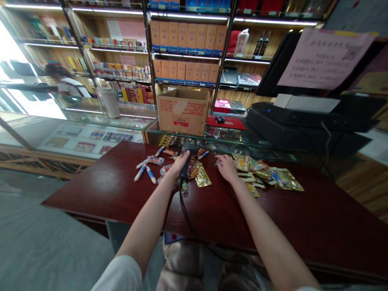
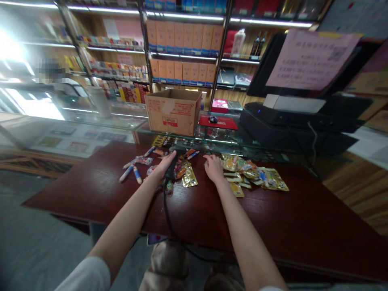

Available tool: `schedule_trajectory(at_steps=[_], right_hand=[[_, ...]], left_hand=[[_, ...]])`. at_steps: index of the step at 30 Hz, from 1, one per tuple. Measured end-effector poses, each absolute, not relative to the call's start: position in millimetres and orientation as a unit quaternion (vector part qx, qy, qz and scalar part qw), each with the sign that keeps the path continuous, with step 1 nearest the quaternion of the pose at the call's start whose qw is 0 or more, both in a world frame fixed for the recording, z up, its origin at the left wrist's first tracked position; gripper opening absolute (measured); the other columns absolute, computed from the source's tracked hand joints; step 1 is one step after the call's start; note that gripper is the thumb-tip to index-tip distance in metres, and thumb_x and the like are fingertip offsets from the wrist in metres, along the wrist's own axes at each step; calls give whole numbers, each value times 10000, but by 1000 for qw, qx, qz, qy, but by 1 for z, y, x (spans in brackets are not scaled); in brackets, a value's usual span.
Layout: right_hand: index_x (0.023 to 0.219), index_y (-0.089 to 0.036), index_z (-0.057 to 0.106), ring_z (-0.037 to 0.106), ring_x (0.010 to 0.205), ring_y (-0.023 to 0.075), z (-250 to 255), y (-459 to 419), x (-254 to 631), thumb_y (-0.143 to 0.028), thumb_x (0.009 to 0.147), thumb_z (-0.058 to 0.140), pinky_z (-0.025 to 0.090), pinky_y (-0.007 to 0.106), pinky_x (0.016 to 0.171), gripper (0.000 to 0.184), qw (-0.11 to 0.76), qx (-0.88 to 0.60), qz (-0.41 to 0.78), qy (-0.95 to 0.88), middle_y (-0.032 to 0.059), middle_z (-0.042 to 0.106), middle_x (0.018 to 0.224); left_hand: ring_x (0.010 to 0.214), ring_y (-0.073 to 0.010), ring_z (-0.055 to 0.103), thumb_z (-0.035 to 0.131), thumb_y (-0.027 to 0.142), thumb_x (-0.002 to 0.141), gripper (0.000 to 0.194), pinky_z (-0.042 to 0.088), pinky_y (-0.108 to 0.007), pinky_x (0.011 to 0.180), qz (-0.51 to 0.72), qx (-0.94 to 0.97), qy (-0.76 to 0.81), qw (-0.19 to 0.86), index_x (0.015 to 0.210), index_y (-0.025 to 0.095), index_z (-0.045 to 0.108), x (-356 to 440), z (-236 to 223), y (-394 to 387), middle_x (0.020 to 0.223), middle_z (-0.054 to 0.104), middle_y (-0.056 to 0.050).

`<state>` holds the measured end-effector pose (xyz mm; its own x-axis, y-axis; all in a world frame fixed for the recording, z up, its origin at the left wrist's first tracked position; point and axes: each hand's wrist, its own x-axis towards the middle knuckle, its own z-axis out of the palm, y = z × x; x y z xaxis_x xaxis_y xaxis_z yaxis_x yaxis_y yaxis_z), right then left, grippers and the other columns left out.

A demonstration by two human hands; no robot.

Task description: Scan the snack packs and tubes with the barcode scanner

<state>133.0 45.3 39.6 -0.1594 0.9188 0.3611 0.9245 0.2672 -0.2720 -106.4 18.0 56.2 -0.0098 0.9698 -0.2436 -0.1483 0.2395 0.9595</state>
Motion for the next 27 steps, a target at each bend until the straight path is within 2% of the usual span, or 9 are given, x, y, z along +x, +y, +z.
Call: schedule_trajectory(at_steps=[3, 6, 9, 12, 15, 18, 20, 24, 27], right_hand=[[1373, -293, 591, 504, 1201, 331, 40, 63, 99, -358, 972, 437, 343, 485, 1009, 434, 121, -607, 25, -785, 135, 608, 1284], [1428, -336, 535, 458, 1272, 379, 41, 77, 76, -513, 980, 408, 314, 552, 1017, 499, 61, -616, 27, -785, 154, 558, 1363], [1446, -339, 504, 457, 1278, 388, 38, 82, 66, -592, 969, 377, 304, 569, 1016, 555, 59, -627, 33, -776, 164, 533, 1392], [1406, -286, 532, 477, 1252, 386, 32, 80, 64, -641, 936, 414, 318, 552, 1007, 601, 82, -639, 25, -765, 177, 556, 1353], [1379, -240, 543, 491, 1231, 374, 28, 75, 65, -615, 927, 463, 321, 532, 1009, 593, 91, -642, -1, -761, 179, 578, 1315], [1438, -290, 490, 476, 1254, 364, 29, 71, 64, -533, 981, 398, 305, 541, 1023, 525, 87, -625, -9, -776, 160, 550, 1357], [1417, -319, 516, 466, 1265, 363, 32, 68, 61, -517, 1003, 344, 292, 556, 1031, 490, 74, -614, -1, -786, 150, 543, 1366], [1311, -237, 597, 469, 1258, 374, 37, 62, 57, -537, 992, 366, 294, 552, 1031, 494, 54, -621, 0, -782, 180, 567, 1322], [1279, -195, 586, 505, 1234, 347, 38, 58, 64, -329, 1002, 390, 320, 507, 1022, 365, 76, -630, -2, -773, 193, 587, 1291]], left_hand=[[362, -106, 489, 505, 585, 936, 509, 397, -219, 400, 480, 387, 523, 588, 785, 117, 636, -107, 58, 16, 465, 564, -17], [363, -113, 491, 529, 575, 928, 490, 402, -233, 412, 488, 378, 524, 586, 835, 108, 643, -108, 60, 15, 475, 574, -18], [369, -117, 495, 529, 566, 931, 489, 410, -242, 424, 488, 378, 528, 583, 851, 98, 646, -108, 61, 14, 484, 576, -18], [378, -118, 497, 485, 515, 969, 457, 417, -247, 431, 486, 383, 532, 578, 902, 94, 650, -106, 61, 14, 505, 587, -13], [380, -118, 498, 469, 485, 985, 436, 419, -248, 438, 484, 383, 535, 577, 958, 90, 650, -104, 62, 14, 524, 601, -12], [377, -126, 498, 459, 502, 983, 467, 423, -253, 446, 472, 392, 545, 572, 935, 84, 662, -104, 63, 13, 480, 573, -12], [376, -131, 500, 473, 525, 970, 483, 425, -256, 447, 471, 400, 545, 566, 891, 89, 667, -105, 62, 14, 464, 562, -14], [378, -121, 504, 535, 566, 927, 486, 421, -252, 431, 484, 401, 531, 568, 826, 105, 647, -106, 61, 13, 514, 594, -27], [394, -106, 508, 559, 537, 926, 439, 415, -243, 419, 505, 398, 521, 562, 868, 108, 630, -105, 62, 10, 605, 639, -32]])
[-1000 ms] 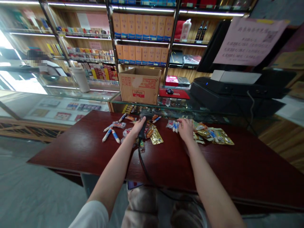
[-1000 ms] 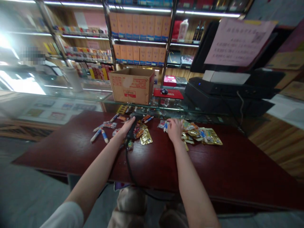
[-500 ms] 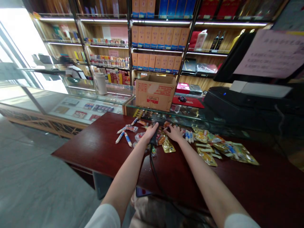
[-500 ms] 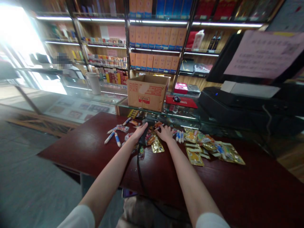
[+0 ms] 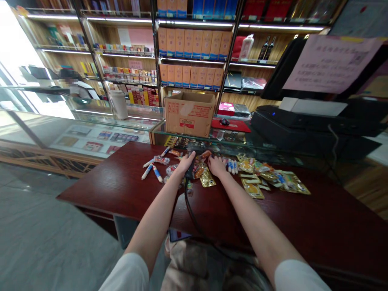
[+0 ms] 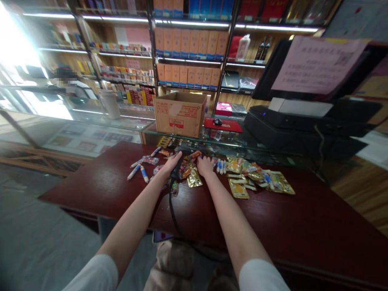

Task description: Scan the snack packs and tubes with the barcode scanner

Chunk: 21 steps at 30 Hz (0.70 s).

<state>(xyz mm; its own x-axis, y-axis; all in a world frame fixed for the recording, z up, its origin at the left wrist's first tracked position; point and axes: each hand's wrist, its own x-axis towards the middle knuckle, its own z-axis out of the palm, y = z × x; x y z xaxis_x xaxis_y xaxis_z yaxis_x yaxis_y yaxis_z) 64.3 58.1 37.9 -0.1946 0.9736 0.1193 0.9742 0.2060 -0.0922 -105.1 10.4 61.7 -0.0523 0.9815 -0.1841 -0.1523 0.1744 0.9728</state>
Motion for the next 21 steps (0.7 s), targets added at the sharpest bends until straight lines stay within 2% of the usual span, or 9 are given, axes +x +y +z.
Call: schedule_trajectory(at_steps=[3, 5, 8, 11, 15, 21], right_hand=[[1153, -157, 589, 560, 1160, 320, 34, 56, 86, -164, 940, 404, 365, 481, 989, 282, 171, -649, 21, -741, 196, 621, 1201], [1051, -162, 568, 602, 1067, 295, 29, 55, 106, -171, 894, 440, 424, 451, 929, 203, 288, -644, 61, -707, 169, 644, 1109], [948, -206, 509, 646, 784, 217, 23, 51, 134, -324, 847, 513, 500, 360, 736, 155, 469, -577, 202, -638, 66, 647, 892], [895, -229, 496, 636, 644, 167, 25, 46, 149, -487, 727, 641, 501, 301, 627, 341, 577, -491, 330, -564, -14, 613, 765], [844, -225, 541, 665, 661, 153, 34, 42, 153, -470, 616, 763, 514, 271, 620, 402, 598, -441, 391, -543, -34, 628, 719], [831, -223, 533, 705, 698, 160, 33, 46, 155, -457, 623, 775, 544, 275, 645, 396, 608, -427, 412, -527, -32, 644, 733]], left_hand=[[403, -99, 500, 587, 543, 909, 432, 413, -241, 425, 512, 407, 510, 559, 936, 113, 628, -102, 64, 8, 630, 644, -22], [408, -104, 504, 595, 568, 893, 456, 417, -241, 439, 501, 420, 506, 562, 952, 119, 639, -100, 65, 7, 597, 627, -16], [394, -116, 503, 567, 602, 895, 488, 408, -240, 431, 470, 444, 505, 572, 940, 125, 661, -93, 67, 4, 531, 591, -13], [374, -119, 487, 532, 621, 906, 524, 391, -234, 408, 432, 462, 477, 610, 968, 120, 672, -85, 71, -3, 475, 549, -2], [407, -108, 504, 578, 607, 889, 524, 395, -215, 413, 433, 475, 426, 637, 1021, 107, 663, -76, 77, -11, 517, 581, -9], [408, -79, 477, 599, 617, 870, 535, 385, -211, 381, 456, 475, 395, 641, 1024, 106, 639, -71, 76, -11, 690, 658, -37]])
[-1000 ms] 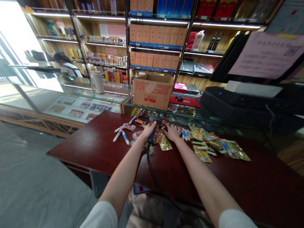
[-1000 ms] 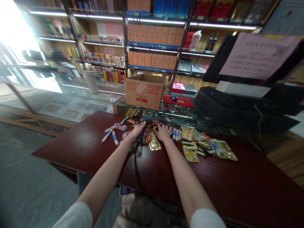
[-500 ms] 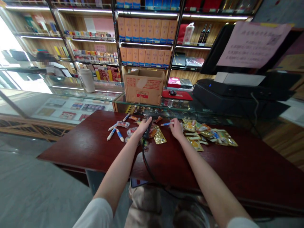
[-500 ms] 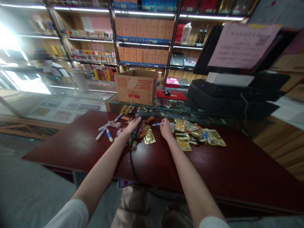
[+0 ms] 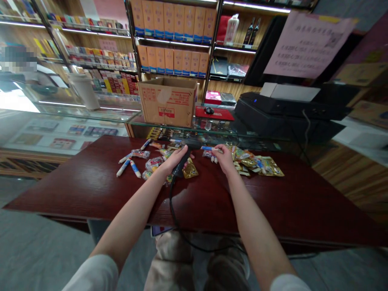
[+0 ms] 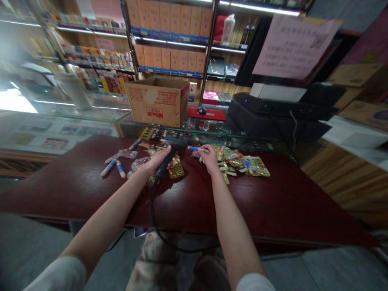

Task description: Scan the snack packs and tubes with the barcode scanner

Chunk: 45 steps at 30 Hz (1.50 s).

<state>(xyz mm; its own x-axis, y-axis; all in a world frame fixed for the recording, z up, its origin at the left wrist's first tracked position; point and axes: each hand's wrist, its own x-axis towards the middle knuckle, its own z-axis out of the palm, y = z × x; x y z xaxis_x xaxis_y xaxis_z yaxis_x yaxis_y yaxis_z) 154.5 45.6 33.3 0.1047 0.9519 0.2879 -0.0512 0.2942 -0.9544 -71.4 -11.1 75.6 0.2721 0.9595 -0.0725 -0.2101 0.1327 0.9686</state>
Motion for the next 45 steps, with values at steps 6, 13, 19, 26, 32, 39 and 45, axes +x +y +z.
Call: schedule_trajectory(at_steps=[6, 13, 19, 26, 32, 39, 45], right_hand=[[830, -231, 528, 655, 612, 141, 32, 47, 153, -495, 609, 765, 564, 308, 626, 418, 630, -437, 405, -499, -50, 592, 722], [842, -220, 543, 658, 608, 153, 35, 43, 151, -459, 633, 760, 546, 301, 599, 384, 607, -452, 399, -517, -26, 627, 732], [831, -220, 540, 666, 600, 181, 33, 45, 151, -436, 663, 746, 512, 290, 522, 342, 591, -475, 394, -520, -10, 632, 699], [851, -215, 526, 661, 626, 165, 28, 47, 152, -504, 660, 737, 527, 300, 607, 405, 599, -452, 377, -543, -20, 618, 745], [772, -211, 524, 604, 882, 218, 32, 52, 176, -192, 748, 582, 495, 364, 841, 66, 557, -583, 99, -583, 53, 594, 859], [898, -127, 674, 517, 1098, 294, 28, 47, 216, -201, 862, 479, 385, 452, 996, 211, 423, -712, -51, -557, 188, 540, 1125], [1081, -177, 719, 460, 1224, 320, 34, 35, 204, -278, 911, 442, 313, 513, 1053, 341, 343, -704, -83, -616, 163, 553, 1326]], left_hand=[[401, -90, 472, 562, 582, 910, 490, 380, -205, 402, 432, 484, 389, 655, 1047, 118, 633, -67, 77, -15, 540, 569, 19], [388, -99, 474, 586, 598, 890, 527, 348, -218, 392, 419, 492, 387, 657, 1050, 102, 660, -64, 75, -16, 498, 548, 16], [414, -71, 479, 643, 615, 837, 534, 371, -218, 375, 440, 497, 335, 669, 975, 99, 637, -61, 67, -12, 765, 688, -60], [399, -81, 497, 624, 614, 851, 504, 393, -215, 358, 435, 486, 363, 665, 935, 117, 615, -62, 68, -10, 752, 687, -52], [360, -102, 485, 562, 637, 881, 539, 383, -211, 372, 443, 456, 459, 621, 921, 108, 657, -79, 75, -5, 509, 564, -2], [374, -117, 501, 530, 514, 950, 434, 397, -219, 398, 505, 439, 577, 468, 986, 94, 633, -109, 67, 14, 500, 548, 5], [410, -118, 538, 557, 472, 944, 379, 415, -225, 417, 517, 419, 621, 413, 1005, 104, 623, -123, 61, 21, 625, 616, -27]])
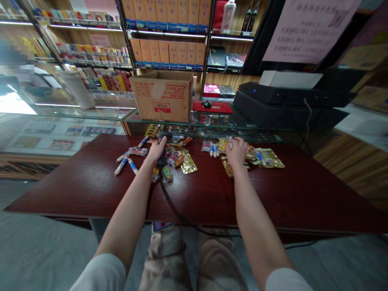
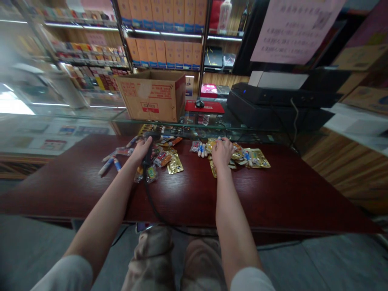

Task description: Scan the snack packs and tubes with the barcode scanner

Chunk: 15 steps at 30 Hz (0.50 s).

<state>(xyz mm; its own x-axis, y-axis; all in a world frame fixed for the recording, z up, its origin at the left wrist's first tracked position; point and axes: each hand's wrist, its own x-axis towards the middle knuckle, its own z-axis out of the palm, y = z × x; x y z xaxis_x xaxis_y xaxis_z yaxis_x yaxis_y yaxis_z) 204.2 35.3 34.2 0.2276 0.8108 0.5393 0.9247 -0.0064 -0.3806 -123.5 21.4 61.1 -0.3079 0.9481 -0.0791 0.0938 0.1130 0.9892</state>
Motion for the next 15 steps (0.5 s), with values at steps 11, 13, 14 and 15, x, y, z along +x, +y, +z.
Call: schedule_trajectory(at_steps=[11, 13, 14, 15], right_hand=[[1168, -180, 688, 434, 1291, 368, 33, 26, 192, -397, 958, 443, 175, 652, 1095, 389, 237, -733, -58, -635, 175, 616, 1300], [1182, -169, 683, 393, 1319, 372, 36, 27, 185, -374, 951, 447, 182, 622, 1107, 388, 267, -716, -88, -639, 176, 606, 1306], [1198, -169, 676, 395, 1316, 360, 38, 28, 178, -351, 951, 441, 190, 593, 1116, 386, 282, -700, -97, -649, 169, 605, 1306], [1221, -173, 663, 413, 1298, 342, 39, 31, 169, -329, 952, 431, 207, 557, 1120, 388, 292, -680, -99, -665, 160, 608, 1299]], left_hand=[[414, -120, 543, 558, 484, 940, 398, 434, -238, 426, 513, 431, 617, 412, 997, 98, 637, -125, 66, 17, 662, 646, -52], [425, -121, 554, 556, 474, 943, 387, 434, -238, 422, 521, 424, 616, 411, 1003, 100, 635, -126, 67, 17, 702, 661, -61], [429, -120, 558, 549, 464, 949, 377, 431, -238, 415, 526, 422, 614, 411, 1008, 100, 630, -127, 67, 17, 736, 671, -68], [432, -118, 561, 541, 452, 956, 367, 428, -237, 408, 530, 420, 611, 411, 1013, 99, 624, -128, 67, 17, 769, 679, -74]])
